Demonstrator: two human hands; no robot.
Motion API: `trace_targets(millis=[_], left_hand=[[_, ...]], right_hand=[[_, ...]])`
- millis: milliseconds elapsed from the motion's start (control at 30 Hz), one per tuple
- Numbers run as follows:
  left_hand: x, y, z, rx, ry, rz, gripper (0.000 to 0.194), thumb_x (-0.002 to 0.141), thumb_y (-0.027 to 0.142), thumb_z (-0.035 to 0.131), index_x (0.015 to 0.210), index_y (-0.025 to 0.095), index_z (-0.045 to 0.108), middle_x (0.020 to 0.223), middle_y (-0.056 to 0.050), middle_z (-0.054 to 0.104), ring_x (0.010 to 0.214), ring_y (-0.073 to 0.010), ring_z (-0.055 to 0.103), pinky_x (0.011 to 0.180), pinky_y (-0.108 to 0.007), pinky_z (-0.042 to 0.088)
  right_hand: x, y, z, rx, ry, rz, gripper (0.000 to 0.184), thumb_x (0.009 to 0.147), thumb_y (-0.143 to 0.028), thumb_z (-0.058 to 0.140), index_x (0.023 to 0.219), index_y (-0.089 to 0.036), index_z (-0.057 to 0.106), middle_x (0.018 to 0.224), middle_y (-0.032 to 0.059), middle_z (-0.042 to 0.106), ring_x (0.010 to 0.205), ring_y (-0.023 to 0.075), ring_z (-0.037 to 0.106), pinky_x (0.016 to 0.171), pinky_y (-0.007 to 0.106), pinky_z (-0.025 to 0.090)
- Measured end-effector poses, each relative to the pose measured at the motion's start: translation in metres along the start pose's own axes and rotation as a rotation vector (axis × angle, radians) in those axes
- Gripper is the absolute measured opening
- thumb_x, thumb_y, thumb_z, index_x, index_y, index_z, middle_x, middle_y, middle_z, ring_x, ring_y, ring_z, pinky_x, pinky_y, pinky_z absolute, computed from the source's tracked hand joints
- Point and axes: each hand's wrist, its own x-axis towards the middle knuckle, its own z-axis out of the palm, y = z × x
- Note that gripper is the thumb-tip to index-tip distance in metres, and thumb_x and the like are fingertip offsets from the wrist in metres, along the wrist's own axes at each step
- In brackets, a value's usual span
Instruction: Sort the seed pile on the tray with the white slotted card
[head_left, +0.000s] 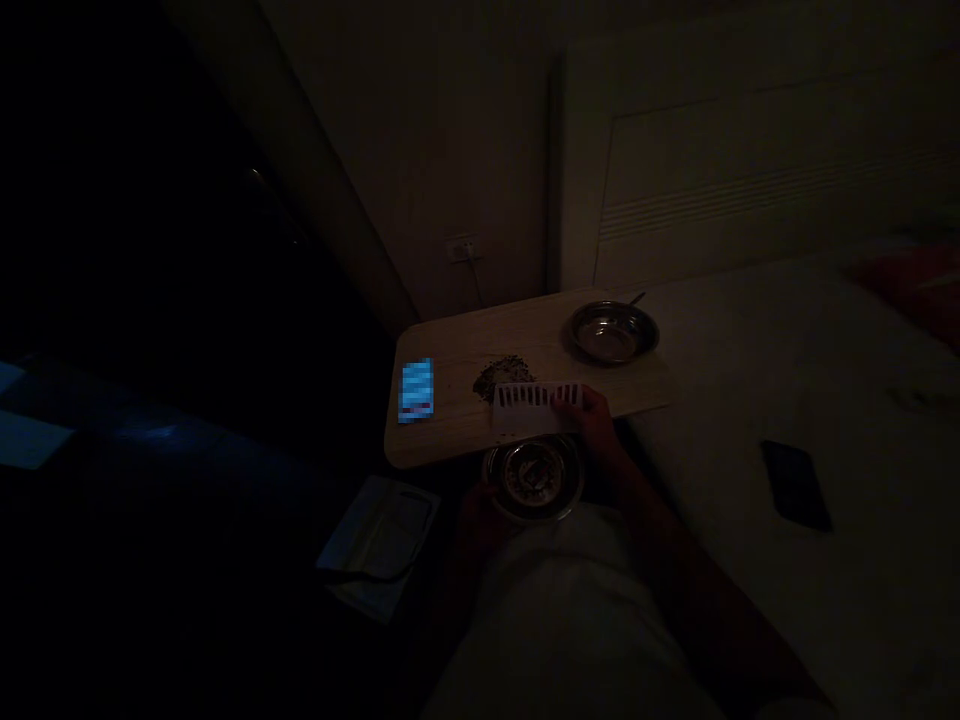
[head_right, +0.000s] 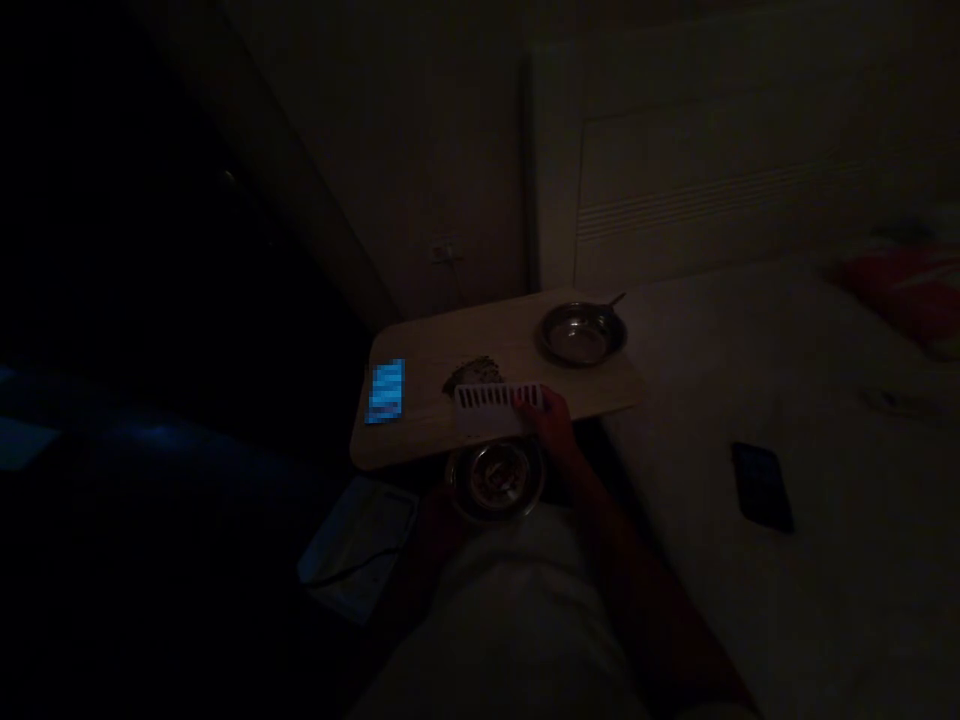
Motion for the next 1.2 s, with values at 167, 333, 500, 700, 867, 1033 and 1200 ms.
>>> trace_targets(millis=[167, 333, 500, 700, 867, 1033, 1200], left_hand=[[0.002, 0.000, -0.002, -0.040, -0.051, -0.019, 0.039, 0.070, 0.013, 0.064, 0.108, 0.010, 0.071, 0.108, -0.013, 0.077, 0.106, -0.0294, 0.069, 0.103, -0.043, 0.046], [0.004, 0.001, -0.003, -0.043, -0.070, -0.068, 0.033, 0.071, 0.013, 0.061, 0.102, 0.009, 0.072, 0.103, -0.013, 0.078, 0.104, -0.0308, 0.070, 0.103, -0.045, 0.047], [0.004, 0.002, -0.004, -0.029, -0.022, -0.037, 0.032, 0.070, 0.013, 0.064, 0.100, 0.011, 0.072, 0.100, -0.011, 0.079, 0.102, -0.0290, 0.071, 0.103, -0.043, 0.047], [0.001, 0.003, -0.005, -0.027, -0.021, -0.056, 0.037, 0.073, 0.014, 0.062, 0.109, 0.013, 0.071, 0.103, -0.012, 0.078, 0.106, -0.0329, 0.070, 0.103, -0.051, 0.046], [0.006, 0.003, -0.007, -0.044, -0.044, -0.053, 0.035, 0.072, 0.011, 0.061, 0.106, 0.011, 0.071, 0.103, -0.013, 0.078, 0.105, -0.0323, 0.070, 0.101, -0.047, 0.048], [0.009, 0.003, -0.014, -0.051, -0.060, -0.026, 0.031, 0.073, 0.010, 0.062, 0.102, 0.010, 0.072, 0.100, -0.014, 0.078, 0.099, -0.0309, 0.071, 0.101, -0.045, 0.048], [0.005, 0.001, -0.011, -0.044, -0.058, -0.034, 0.035, 0.074, 0.013, 0.062, 0.107, 0.011, 0.072, 0.102, -0.014, 0.078, 0.103, -0.0326, 0.071, 0.102, -0.048, 0.047]], right_hand=[[-0.003, -0.004, -0.008, 0.029, -0.063, 0.026, 0.028, 0.060, -0.041, 0.082, 0.073, -0.019, 0.070, 0.069, -0.0001, 0.070, 0.062, 0.0176, 0.060, 0.059, 0.030, 0.047], [-0.003, -0.003, -0.022, 0.133, 0.143, 0.086, 0.033, 0.058, -0.041, 0.083, 0.081, -0.019, 0.071, 0.076, 0.0023, 0.073, 0.064, 0.0187, 0.062, 0.062, 0.031, 0.048], [-0.002, -0.001, -0.029, 0.056, 0.399, -0.011, 0.029, 0.064, -0.040, 0.080, 0.081, -0.019, 0.070, 0.077, 0.0016, 0.071, 0.069, 0.0175, 0.061, 0.066, 0.031, 0.046], [-0.004, 0.003, -0.023, 0.049, 0.294, 0.005, 0.032, 0.064, -0.041, 0.080, 0.083, -0.018, 0.070, 0.079, 0.0034, 0.072, 0.069, 0.0189, 0.061, 0.066, 0.032, 0.047], [-0.004, 0.002, -0.023, 0.008, 0.331, -0.038, 0.030, 0.065, -0.041, 0.078, 0.083, -0.018, 0.071, 0.080, 0.0034, 0.072, 0.071, 0.0187, 0.061, 0.066, 0.030, 0.047], [-0.003, 0.001, -0.029, -0.026, 0.325, -0.036, 0.032, 0.065, -0.043, 0.078, 0.083, -0.018, 0.071, 0.079, 0.0035, 0.072, 0.071, 0.0186, 0.062, 0.067, 0.031, 0.048], [-0.003, 0.001, -0.029, -0.025, 0.329, -0.025, 0.032, 0.064, -0.044, 0.079, 0.082, -0.018, 0.071, 0.079, 0.0037, 0.072, 0.071, 0.0188, 0.062, 0.066, 0.031, 0.048]])
